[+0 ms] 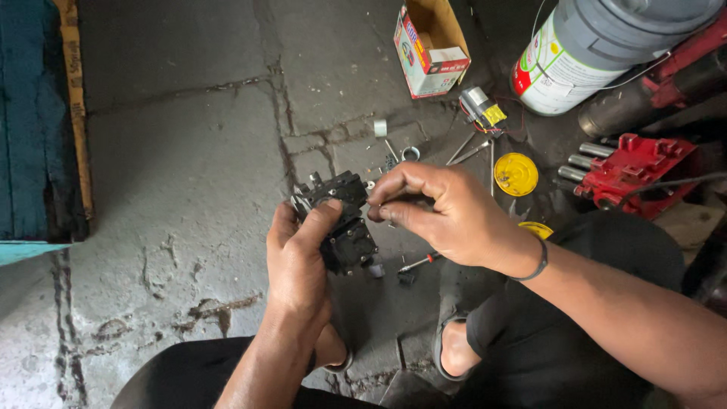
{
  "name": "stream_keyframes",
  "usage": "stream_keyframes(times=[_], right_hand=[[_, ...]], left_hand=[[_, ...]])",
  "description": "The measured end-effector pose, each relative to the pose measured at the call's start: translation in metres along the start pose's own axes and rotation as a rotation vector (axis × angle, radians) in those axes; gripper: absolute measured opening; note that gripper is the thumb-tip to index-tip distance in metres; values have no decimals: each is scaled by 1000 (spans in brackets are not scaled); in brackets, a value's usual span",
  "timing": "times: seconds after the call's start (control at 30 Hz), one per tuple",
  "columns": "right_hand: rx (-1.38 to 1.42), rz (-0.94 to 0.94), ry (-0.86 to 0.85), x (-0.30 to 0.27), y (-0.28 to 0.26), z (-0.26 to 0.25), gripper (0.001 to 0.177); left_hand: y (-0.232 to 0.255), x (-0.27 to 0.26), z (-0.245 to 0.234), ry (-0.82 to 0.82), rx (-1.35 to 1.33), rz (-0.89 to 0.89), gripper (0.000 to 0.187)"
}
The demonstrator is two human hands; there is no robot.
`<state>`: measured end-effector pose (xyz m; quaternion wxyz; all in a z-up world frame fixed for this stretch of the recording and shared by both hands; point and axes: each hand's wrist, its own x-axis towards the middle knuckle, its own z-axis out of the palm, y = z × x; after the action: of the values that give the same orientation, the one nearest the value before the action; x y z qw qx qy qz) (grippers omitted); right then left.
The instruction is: The person disassembles and reassembles a mechanical component using a screwdriver to remove and replace screws and small metal parts.
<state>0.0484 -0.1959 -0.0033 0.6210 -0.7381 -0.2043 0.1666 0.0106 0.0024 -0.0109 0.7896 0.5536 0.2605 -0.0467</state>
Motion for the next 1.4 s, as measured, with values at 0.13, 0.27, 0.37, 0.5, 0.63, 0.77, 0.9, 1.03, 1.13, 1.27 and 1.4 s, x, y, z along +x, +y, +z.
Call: stream_keyframes(times=[0.13, 0.27, 0.37, 0.5, 0.63, 0.77, 0.9, 1.03, 1.13, 1.27, 1.4], right_hand=[[-111, -37, -58, -1, -3, 0, 11], [-33, 5, -114, 1, 1, -1, 11], [232, 257, -125, 4, 8, -2, 11], [291, 311, -107, 6, 16, -2, 13], [353, 336, -107, 6, 17, -1, 13], [247, 315, -63, 6, 14, 2, 13], [122, 138, -33, 5, 10, 8, 10], [-31, 106, 6, 4, 3, 10, 11], [-269, -67, 61, 2, -3, 12, 12], [-496, -201, 151, 0, -8, 17, 14], [-710, -326, 176, -3, -10, 19, 15]], left_hand=[[1, -1, 3, -14, -34, 31, 34], [1, -2, 3, -5, -4, 42, 35], [1, -3, 3, -9, 7, 40, 36], [0, -4, 2, -10, 26, 58, 36], [0, -5, 3, 15, 77, 68, 36], [2, -8, 3, 18, 121, 86, 39], [4, -12, 5, 21, 203, 157, 42], [6, -15, 7, 53, 318, 169, 43], [7, -16, 7, 48, 331, 198, 43], [4, -16, 9, 49, 356, 255, 42], [2, -17, 9, 34, 379, 316, 42]])
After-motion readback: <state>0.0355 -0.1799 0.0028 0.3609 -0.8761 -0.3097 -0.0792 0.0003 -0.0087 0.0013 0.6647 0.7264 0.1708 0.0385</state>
